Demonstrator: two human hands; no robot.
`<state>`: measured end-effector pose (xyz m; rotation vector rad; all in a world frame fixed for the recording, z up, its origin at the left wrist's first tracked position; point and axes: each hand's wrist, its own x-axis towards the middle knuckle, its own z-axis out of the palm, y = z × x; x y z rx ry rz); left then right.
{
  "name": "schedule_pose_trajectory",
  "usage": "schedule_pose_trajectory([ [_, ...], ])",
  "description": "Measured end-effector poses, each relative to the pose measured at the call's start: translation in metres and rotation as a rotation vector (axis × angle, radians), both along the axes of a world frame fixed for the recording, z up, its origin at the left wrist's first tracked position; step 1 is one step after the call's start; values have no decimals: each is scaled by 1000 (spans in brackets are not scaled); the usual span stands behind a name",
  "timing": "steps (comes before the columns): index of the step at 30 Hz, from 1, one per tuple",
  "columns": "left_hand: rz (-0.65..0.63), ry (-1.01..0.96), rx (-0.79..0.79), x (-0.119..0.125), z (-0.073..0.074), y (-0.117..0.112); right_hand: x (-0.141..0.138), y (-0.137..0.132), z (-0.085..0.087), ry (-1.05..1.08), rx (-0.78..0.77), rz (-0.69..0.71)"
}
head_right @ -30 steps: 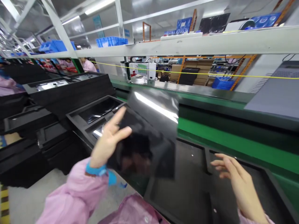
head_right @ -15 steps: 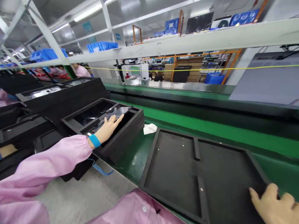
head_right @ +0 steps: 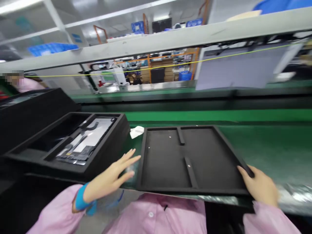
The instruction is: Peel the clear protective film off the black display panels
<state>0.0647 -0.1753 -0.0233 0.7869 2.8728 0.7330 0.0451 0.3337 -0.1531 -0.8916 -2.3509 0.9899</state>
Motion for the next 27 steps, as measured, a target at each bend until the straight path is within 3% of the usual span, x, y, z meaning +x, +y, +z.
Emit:
schedule_pose_trajectory([
  [1, 1, -50, 19, 1, -20, 11, 3, -2, 1, -24, 3, -44],
  [3, 120, -47, 105, -3, -63, 30, 6, -5, 1, -37, 0, -93],
  [5, 222, -10, 289, -9, -101, 43, 10, -9, -4, 0, -5, -122],
  [8, 343, 50, 603, -13, -133, 46, 20, -18, -18, 138, 15, -149],
  [11, 409, 61, 739, -10, -137, 39, 34, -32, -33, 285, 93, -206],
  [19, 365, 89, 653, -5, -129, 33, 72, -84, -79, 360, 186, -252],
  [21, 385, 89, 646, -6, -131, 33, 93, -92, -96, 322, 127, -312],
  [23, 413, 80, 637, -6, -132, 32, 122, -93, -114, 287, 15, -465],
  [27, 381, 112, 661, -3, -134, 33, 195, -84, -146, 271, -369, -779],
])
